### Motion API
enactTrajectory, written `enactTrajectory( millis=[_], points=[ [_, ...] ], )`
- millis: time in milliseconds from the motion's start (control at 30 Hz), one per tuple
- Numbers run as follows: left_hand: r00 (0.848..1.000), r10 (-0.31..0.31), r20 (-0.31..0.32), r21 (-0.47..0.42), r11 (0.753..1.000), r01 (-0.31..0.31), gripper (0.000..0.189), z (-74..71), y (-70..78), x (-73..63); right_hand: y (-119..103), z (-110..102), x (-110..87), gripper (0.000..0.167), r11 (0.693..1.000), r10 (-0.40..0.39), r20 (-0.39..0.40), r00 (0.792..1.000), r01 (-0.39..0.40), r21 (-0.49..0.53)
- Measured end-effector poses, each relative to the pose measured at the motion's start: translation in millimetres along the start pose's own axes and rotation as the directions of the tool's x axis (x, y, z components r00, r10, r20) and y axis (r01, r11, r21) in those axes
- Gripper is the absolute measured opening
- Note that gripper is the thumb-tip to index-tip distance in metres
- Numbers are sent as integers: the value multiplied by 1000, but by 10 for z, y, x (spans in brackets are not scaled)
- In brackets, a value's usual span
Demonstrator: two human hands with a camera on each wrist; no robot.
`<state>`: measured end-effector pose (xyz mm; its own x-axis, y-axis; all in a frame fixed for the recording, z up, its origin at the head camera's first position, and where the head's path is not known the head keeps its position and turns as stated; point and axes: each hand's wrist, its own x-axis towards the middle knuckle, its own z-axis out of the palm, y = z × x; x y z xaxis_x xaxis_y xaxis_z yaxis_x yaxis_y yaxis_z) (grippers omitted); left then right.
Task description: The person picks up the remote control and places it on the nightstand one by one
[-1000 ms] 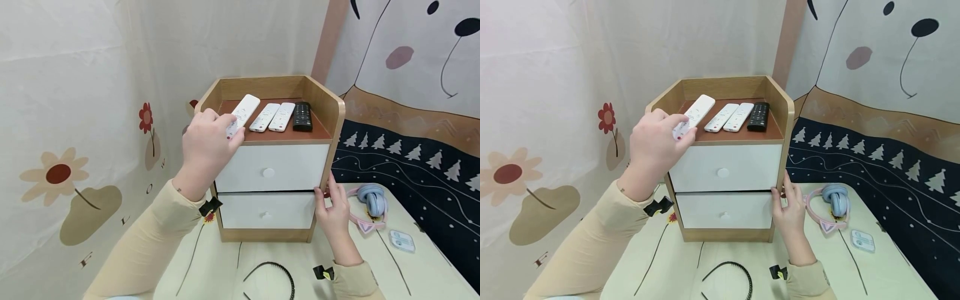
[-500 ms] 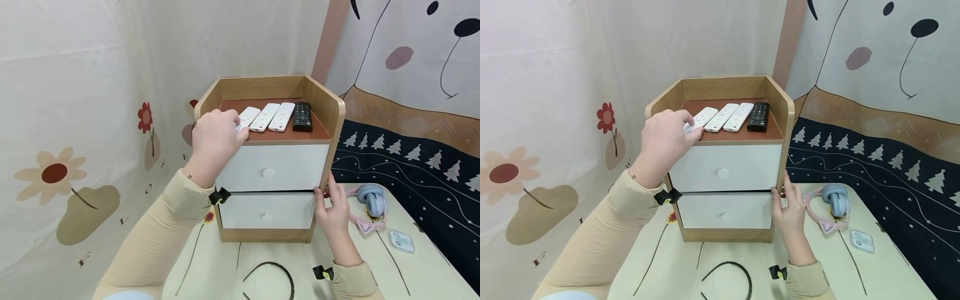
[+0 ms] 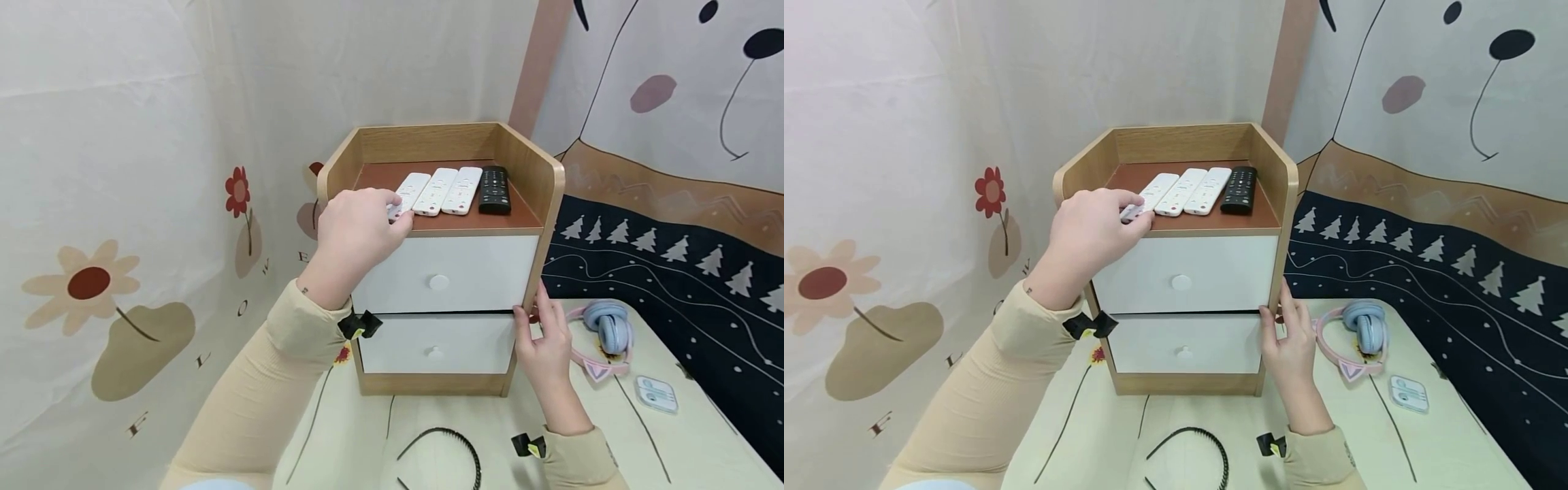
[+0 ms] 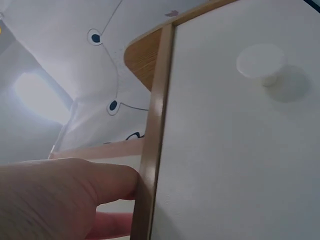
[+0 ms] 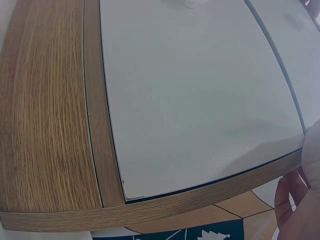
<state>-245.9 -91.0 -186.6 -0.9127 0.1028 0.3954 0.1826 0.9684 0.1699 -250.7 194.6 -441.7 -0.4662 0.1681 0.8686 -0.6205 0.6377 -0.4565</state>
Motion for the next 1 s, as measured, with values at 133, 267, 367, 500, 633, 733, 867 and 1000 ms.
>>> enactTrajectory(
  millis=[133,267,367,500,633,733,867,1000],
  points=[
    [1000,31,-4,-24,999,-31,42,-3,-4,-13,-16,-16,0,73,1000,5,3,1000,-5,-11],
    [999,36,-6,-41,998,-36,44,-3,3,-18,-27,-30,-3,71,1000,5,3,1000,-5,-11],
    [999,30,-11,-44,999,-31,44,5,5,-15,-29,-29,0,71,1000,-1,0,1000,1,-7],
    [999,25,-34,-59,998,-27,46,23,-2,-36,-28,-20,5,71,1000,-6,1,1000,6,-1],
    [992,58,-113,-105,992,-70,48,72,-40,-124,-22,-16,0,73,1000,-10,3,1000,10,3],
    [964,121,-239,-125,980,-154,47,137,-95,-241,-23,-23,-7,76,1000,-14,7,1000,14,3],
    [856,229,-464,-102,946,-308,44,249,-194,-437,-38,-56,-9,78,1000,-8,12,1000,8,19],
    [700,340,-628,-45,883,-468,42,376,-299,-623,-65,-108,6,76,999,16,-24,1000,-15,48]
  ],
)
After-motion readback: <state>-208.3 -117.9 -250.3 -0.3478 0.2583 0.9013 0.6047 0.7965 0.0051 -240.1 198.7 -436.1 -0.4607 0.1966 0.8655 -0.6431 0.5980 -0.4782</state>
